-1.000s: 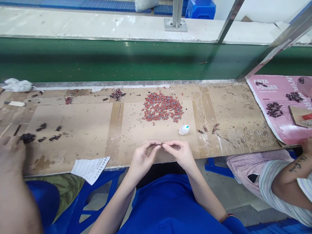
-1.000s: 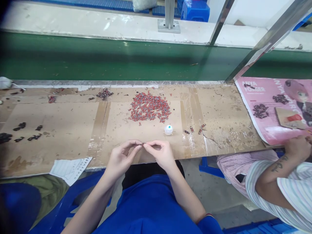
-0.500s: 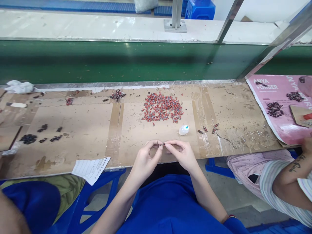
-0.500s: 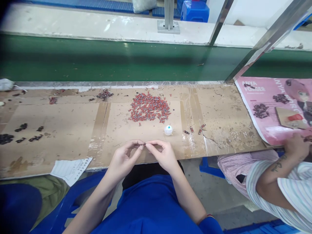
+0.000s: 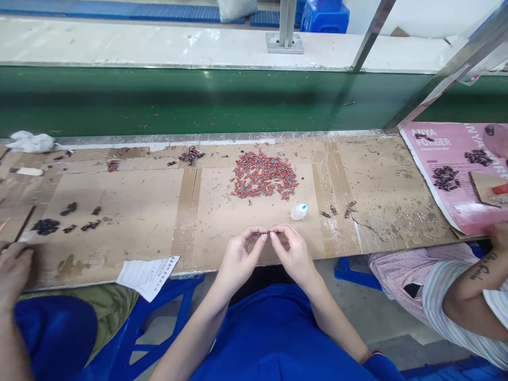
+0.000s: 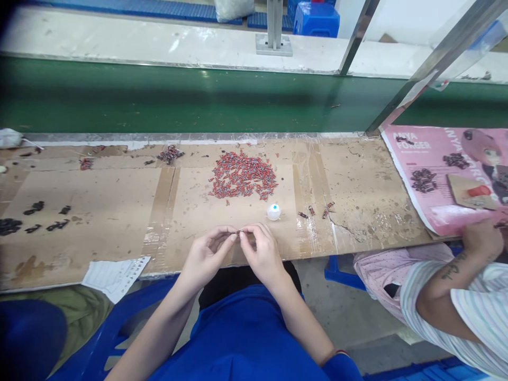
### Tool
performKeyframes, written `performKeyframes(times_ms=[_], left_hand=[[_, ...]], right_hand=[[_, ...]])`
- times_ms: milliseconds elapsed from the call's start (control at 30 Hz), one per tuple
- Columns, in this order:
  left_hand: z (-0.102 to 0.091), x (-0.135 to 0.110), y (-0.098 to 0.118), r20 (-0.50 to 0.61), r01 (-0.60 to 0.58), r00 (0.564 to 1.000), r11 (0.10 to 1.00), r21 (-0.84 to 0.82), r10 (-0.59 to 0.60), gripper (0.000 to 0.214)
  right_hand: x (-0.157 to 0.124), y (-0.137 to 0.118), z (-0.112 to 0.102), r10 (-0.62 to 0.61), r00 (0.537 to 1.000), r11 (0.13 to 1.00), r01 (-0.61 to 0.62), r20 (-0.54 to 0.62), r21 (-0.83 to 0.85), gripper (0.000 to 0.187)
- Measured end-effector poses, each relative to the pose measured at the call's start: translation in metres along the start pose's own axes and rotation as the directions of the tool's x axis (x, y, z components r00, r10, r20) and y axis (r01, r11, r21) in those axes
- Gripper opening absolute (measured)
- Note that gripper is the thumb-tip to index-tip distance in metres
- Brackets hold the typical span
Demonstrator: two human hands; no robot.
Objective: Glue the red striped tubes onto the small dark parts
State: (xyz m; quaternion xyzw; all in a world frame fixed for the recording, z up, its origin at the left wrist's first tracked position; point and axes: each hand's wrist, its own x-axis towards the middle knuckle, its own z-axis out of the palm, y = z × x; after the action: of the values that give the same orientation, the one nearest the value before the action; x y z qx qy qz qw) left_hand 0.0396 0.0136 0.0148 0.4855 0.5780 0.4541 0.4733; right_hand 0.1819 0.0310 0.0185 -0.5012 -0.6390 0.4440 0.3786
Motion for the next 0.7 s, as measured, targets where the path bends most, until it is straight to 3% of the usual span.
performKeyframes(times_ms=[433, 600, 700], left_hand=[[-0.0025, 0.0042, -0.0014, 0.017, 0.073, 0.997, 0.992, -0.1, -0.072, 0.024], [0.0013, 0.0038, -0.0007, -0.006, 0.009, 1.0, 1.0, -0.018, -0.009, 0.017], [0.0056, 0.0014, 0.0019, 0.06, -0.063, 0.996, 0.997, 0.04, 0.061, 0.013]], right_hand=[[0.0038, 0.0034, -0.0007, 0.115, 0.993, 0.99, -0.117, 0.028, 0.074, 0.018], [0.0028, -0.0004, 0.0, 0.111, 0.994, 0.993, -0.112, 0.014, 0.049, 0.017], [0.0009, 0.0028, -0.0071, 0.134, 0.991, 0.988, -0.135, 0.019, 0.069, 0.015]])
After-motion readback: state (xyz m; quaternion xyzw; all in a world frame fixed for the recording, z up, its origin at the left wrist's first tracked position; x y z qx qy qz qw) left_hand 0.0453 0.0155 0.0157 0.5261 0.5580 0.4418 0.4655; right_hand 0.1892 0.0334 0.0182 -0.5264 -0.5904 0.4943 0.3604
